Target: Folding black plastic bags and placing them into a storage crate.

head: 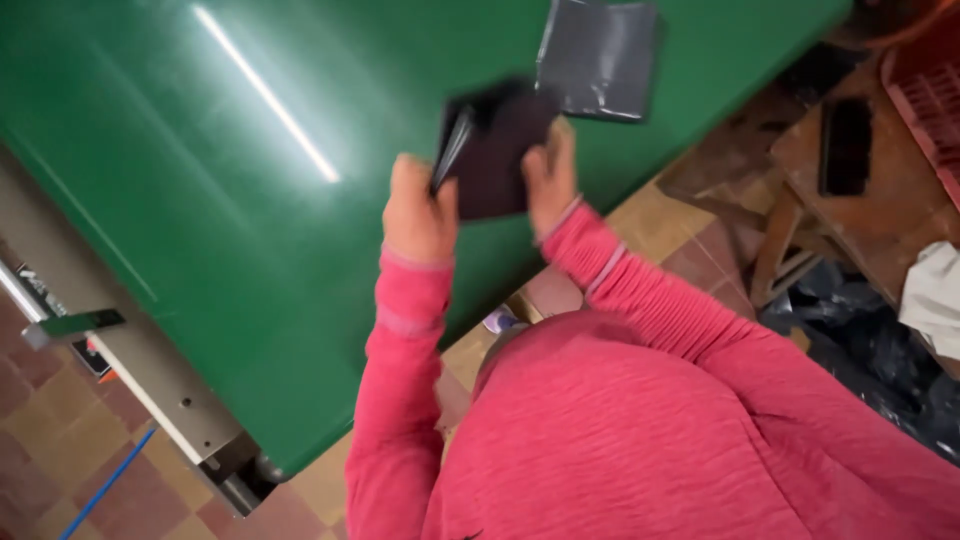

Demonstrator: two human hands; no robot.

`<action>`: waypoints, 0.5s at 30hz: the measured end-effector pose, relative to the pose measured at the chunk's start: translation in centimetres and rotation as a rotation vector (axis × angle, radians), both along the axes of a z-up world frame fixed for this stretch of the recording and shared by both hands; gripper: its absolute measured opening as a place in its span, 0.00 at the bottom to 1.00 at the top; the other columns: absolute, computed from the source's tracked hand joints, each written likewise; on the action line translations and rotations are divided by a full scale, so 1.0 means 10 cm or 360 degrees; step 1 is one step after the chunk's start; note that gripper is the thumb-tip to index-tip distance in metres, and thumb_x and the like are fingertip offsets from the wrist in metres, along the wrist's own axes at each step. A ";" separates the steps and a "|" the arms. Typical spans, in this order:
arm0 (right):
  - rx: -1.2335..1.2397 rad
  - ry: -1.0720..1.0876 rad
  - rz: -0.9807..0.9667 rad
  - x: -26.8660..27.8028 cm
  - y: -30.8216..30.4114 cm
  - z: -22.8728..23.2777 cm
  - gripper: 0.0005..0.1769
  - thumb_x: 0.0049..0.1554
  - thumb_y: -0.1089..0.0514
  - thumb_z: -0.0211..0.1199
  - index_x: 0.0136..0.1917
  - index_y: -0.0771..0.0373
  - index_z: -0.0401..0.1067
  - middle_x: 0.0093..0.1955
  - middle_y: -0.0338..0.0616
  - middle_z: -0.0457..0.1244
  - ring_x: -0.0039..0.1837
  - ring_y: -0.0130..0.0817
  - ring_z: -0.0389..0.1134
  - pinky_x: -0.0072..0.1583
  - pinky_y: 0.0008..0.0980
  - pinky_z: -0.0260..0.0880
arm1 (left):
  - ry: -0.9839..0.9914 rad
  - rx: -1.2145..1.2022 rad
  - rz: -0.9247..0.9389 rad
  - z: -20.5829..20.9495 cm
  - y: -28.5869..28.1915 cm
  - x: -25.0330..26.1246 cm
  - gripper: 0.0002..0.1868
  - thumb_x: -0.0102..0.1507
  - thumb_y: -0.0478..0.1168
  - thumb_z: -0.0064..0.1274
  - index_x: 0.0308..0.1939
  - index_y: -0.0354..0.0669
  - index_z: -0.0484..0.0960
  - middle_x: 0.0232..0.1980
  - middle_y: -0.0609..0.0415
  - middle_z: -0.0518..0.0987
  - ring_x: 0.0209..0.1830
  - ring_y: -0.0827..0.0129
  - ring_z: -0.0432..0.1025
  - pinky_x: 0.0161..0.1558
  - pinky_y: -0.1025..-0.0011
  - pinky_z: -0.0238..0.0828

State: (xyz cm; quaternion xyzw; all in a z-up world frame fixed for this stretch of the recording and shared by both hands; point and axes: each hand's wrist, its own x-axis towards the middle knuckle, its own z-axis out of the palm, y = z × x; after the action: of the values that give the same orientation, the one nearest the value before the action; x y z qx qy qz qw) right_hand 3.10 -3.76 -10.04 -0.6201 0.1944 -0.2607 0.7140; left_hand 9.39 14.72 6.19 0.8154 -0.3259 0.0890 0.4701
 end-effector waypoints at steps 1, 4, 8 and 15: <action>-0.0246 -0.0113 -0.0120 0.01 -0.29 0.35 0.29 0.69 0.65 0.53 0.80 0.66 0.50 0.68 0.48 0.60 0.67 0.34 0.63 0.69 0.33 0.66 | 0.0132 -0.0081 0.0038 -0.01 -0.36 0.08 0.09 0.68 0.33 0.55 0.48 0.37 0.70 0.41 0.39 0.73 0.39 0.39 0.71 0.40 0.54 0.70; -0.0631 -0.0092 -0.0329 0.14 -1.13 0.84 0.30 0.71 0.64 0.55 0.81 0.63 0.49 0.65 0.49 0.65 0.64 0.38 0.69 0.67 0.36 0.70 | 0.0212 -0.0091 0.0156 -0.27 -1.45 0.46 0.10 0.71 0.41 0.54 0.48 0.40 0.70 0.39 0.40 0.76 0.38 0.37 0.72 0.38 0.51 0.69; -0.1176 0.0334 -0.0482 0.27 -1.78 0.60 0.35 0.66 0.57 0.60 0.80 0.58 0.48 0.56 0.54 0.71 0.50 0.48 0.75 0.55 0.43 0.76 | 0.0239 0.0406 0.0372 -1.02 -2.31 0.80 0.17 0.72 0.52 0.46 0.44 0.41 0.66 0.44 0.41 0.79 0.40 0.36 0.74 0.37 0.43 0.67; -0.1539 0.1218 -0.0221 0.32 -1.93 0.30 0.40 0.60 0.49 0.65 0.80 0.56 0.51 0.44 0.54 0.69 0.45 0.55 0.70 0.52 0.50 0.71 | 0.0328 0.0826 0.0473 -1.39 -2.40 0.74 0.17 0.70 0.54 0.48 0.43 0.44 0.67 0.44 0.43 0.79 0.41 0.39 0.75 0.39 0.42 0.69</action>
State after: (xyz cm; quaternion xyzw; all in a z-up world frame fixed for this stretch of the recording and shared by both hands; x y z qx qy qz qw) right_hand 6.35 -23.05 -7.03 -0.9089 0.3363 -0.1242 0.2132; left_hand 16.84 -9.26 -7.68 0.9516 -0.1658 -0.0126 0.2586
